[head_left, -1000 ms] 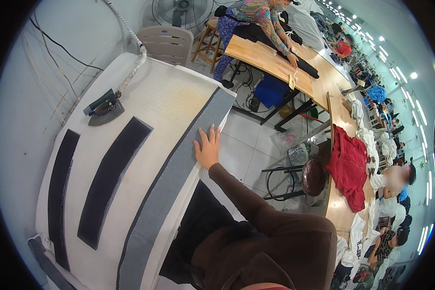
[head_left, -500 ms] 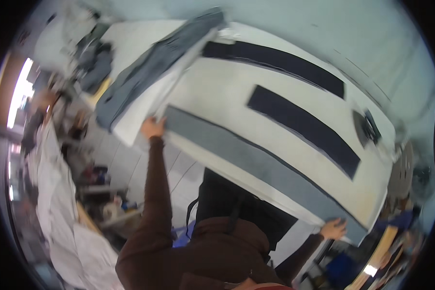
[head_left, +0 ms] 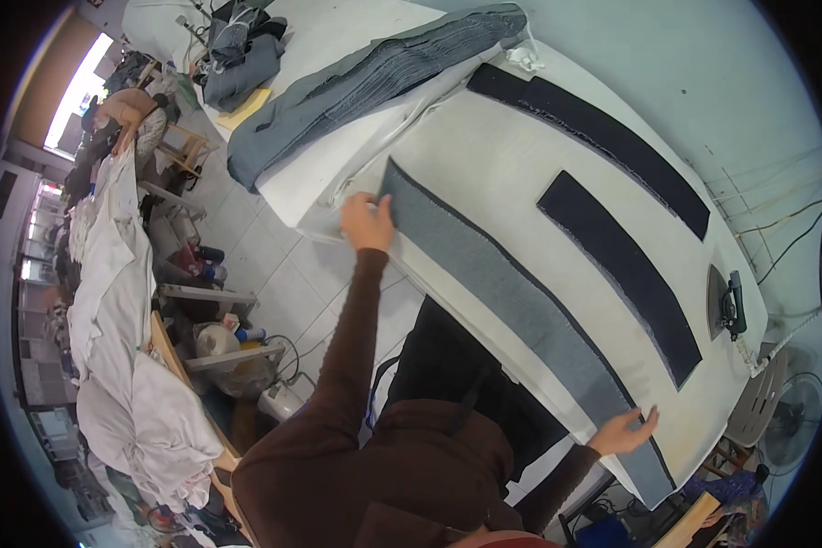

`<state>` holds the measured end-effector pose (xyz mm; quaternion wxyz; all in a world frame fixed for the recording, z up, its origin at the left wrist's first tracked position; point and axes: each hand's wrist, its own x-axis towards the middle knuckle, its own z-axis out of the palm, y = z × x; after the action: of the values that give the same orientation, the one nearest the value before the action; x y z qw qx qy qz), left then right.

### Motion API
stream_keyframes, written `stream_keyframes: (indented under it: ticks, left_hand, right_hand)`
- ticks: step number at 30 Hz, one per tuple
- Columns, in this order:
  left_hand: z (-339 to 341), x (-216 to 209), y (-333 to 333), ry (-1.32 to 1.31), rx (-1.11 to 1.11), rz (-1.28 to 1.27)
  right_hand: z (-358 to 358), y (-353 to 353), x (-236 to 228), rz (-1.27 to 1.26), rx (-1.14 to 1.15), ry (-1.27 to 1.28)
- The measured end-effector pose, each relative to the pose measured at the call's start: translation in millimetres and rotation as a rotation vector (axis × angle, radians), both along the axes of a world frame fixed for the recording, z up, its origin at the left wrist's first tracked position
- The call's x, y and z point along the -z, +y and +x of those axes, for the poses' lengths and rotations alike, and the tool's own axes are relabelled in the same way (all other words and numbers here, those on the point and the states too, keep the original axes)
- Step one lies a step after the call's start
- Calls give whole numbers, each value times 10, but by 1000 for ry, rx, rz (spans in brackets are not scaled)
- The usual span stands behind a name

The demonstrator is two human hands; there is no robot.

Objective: The person irons several long strips of dark and light gray fabric on a white ironing board. They repeatedly fold the edges of the fabric strips, press them with a steam iron, and adjust the pieces to ensure the seams are flat. The person handles the fabric strips one at a time, moving them around the board to iron different sections.

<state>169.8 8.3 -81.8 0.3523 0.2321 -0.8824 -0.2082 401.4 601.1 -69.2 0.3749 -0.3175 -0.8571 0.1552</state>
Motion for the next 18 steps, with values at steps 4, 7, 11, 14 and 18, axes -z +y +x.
stream_keyframes:
  ticks: [4, 7, 11, 14, 18]
  left_hand:
    - [338, -467, 1386, 114, 440, 434]
    - [656, -632, 2178, 111, 780, 358]
    - [1137, -859, 2857, -99, 1303, 388]
    - [1197, -926, 2947, -162, 1438, 251]
    - [607, -887, 2814, -210, 1303, 411]
  right_hand:
    - [-478, -925, -363, -662, -440, 101]
    - [-847, -1676, -747, -1275, -691, 192]
    - [-957, -1621, -492, -1403, -571, 80]
    - [-864, -1320, -335, -1042, -361, -23]
    - [-520, -808, -616, -896, -402, 16]
